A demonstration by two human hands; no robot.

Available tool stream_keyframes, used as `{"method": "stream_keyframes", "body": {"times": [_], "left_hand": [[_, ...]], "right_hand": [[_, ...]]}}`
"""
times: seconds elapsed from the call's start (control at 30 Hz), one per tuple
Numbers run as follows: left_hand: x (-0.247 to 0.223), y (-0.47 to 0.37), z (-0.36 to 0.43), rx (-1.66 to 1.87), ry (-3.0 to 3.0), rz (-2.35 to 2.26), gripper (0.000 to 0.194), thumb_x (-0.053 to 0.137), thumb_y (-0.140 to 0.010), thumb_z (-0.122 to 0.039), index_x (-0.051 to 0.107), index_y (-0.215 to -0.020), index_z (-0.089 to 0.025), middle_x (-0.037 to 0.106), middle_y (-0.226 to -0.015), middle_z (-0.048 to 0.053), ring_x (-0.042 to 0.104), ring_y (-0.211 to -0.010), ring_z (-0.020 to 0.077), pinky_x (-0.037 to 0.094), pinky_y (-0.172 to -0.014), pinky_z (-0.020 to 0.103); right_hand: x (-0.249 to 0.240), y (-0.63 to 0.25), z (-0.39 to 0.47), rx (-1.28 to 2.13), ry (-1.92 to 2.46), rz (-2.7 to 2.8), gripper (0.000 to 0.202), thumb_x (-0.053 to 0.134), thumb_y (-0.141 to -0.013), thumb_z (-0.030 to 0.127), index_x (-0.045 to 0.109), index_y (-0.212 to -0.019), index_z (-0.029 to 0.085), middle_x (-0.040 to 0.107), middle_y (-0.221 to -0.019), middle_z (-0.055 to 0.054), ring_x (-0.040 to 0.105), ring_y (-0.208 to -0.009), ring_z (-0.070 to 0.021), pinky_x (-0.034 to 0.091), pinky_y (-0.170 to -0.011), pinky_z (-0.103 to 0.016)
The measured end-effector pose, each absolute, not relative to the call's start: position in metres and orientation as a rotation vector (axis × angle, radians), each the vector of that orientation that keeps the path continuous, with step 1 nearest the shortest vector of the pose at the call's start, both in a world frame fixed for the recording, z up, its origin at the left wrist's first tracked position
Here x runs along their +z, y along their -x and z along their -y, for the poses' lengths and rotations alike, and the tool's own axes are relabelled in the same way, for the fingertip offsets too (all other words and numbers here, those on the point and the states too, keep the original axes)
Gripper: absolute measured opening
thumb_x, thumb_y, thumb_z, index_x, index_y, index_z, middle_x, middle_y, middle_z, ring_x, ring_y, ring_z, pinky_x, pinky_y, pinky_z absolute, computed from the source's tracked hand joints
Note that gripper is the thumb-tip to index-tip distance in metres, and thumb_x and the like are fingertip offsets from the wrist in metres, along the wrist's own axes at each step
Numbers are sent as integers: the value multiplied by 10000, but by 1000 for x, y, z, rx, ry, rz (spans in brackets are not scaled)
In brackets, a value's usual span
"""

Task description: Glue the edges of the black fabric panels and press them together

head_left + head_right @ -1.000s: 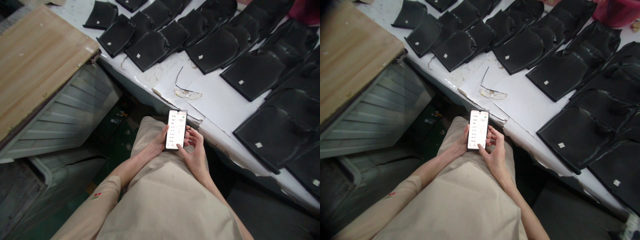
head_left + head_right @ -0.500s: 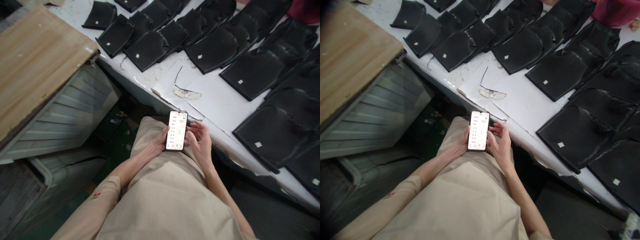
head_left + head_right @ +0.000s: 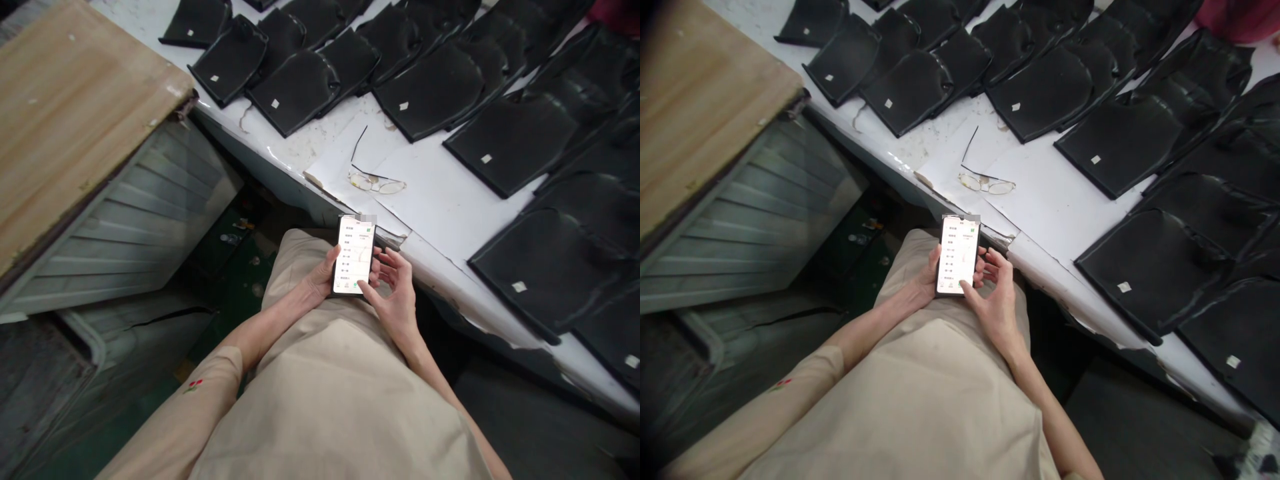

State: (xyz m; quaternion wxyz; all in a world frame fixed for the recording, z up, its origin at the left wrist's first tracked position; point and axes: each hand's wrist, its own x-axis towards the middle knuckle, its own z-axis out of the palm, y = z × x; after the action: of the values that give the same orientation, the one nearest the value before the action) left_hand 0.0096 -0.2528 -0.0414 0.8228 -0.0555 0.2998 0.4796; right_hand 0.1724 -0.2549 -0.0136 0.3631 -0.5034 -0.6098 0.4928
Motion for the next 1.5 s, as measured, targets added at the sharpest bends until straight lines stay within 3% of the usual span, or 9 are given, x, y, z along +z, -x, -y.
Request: {"method": "stream_keyframes", "body": {"times": [0.17, 0.27, 0.53, 0.7, 0.83, 0.97, 1.1, 1.23, 1.5], "left_hand": [[-51, -11, 252, 1059, -141, -505, 869, 681, -775, -724, 579, -1282, -25, 710, -1185, 242, 642, -1201, 412, 490, -1036, 577], [-51, -12, 252, 1069, -227, -483, 961, 743, -695, -754, 559, -1300, -31, 684, -1250, 260, 610, -1244, 436, 449, -1070, 624], [-51, -11, 252, 1067, -253, -479, 948, 764, -671, -761, 586, -1291, -67, 680, -1279, 236, 624, -1224, 437, 462, -1047, 614], [-51, -11, 252, 1061, -247, -461, 922, 660, -767, -771, 571, -1320, -39, 705, -1185, 221, 670, -1141, 404, 481, -1021, 584], [-51, -11, 251, 1086, -236, -445, 867, 659, -787, -743, 605, -1291, -39, 723, -1110, 201, 688, -1097, 374, 530, -963, 503], [-54, -10, 251, 1085, -194, -399, 849, 775, -699, -709, 642, -1262, -87, 739, -1056, 164, 720, -1021, 334, 575, -881, 428], [-52, -9, 251, 1069, -148, -392, 845, 845, -646, -655, 645, -1265, -115, 751, -1044, 149, 729, -1002, 329, 584, -861, 421], [-50, -10, 252, 1091, -133, -419, 868, 876, -589, -647, 653, -1243, -122, 759, -1029, 150, 707, -1082, 366, 574, -900, 450], [-57, -12, 255, 1096, -229, -416, 905, 809, -589, -739, 649, -1227, -118, 743, -993, 158, 668, -1154, 403, 547, -945, 513]], "right_hand": [[-13, -175, 262, 1309, 1298, 1658, 762, 805, -806, 306, 417, -1462, 287, 531, -1460, -111, 604, -1255, -272, 524, -1078, -492], [-13, -175, 262, 1305, 1294, 1661, 782, 807, -805, 310, 408, -1477, 302, 524, -1466, -103, 603, -1256, -273, 513, -1089, -492], [-14, -169, 264, 1195, 1327, 1724, 880, 813, -792, 314, 349, -1539, 307, 507, -1484, -121, 595, -1254, -285, 511, -1079, -508], [-11, -172, 263, 1327, 1361, 1610, 964, 859, -752, 411, 328, -1547, 297, 511, -1466, -126, 619, -1227, -285, 540, -1051, -492], [-14, -178, 263, 1404, 1343, 1528, 856, 828, -796, 434, 378, -1509, 287, 541, -1422, -124, 647, -1189, -263, 572, -999, -445], [-17, -186, 266, 1470, 1385, 1506, 712, 791, -836, 438, 452, -1438, 265, 627, -1324, -114, 669, -1136, -249, 577, -945, -411], [-18, -194, 268, 1595, 1460, 1495, 381, 688, -904, 517, 629, -1119, 208, 718, -1111, -95, 703, -976, -237, 571, -863, -375], [-19, -196, 266, 1786, 1436, 1541, 414, 637, -907, 596, 680, -915, 185, 726, -905, -68, 677, -818, -217, 550, -768, -346], [-11, -187, 261, 2170, 1189, 1212, 435, 728, -850, 586, 713, -991, 175, 752, -900, -55, 709, -847, -199, 564, -810, -311]]}}
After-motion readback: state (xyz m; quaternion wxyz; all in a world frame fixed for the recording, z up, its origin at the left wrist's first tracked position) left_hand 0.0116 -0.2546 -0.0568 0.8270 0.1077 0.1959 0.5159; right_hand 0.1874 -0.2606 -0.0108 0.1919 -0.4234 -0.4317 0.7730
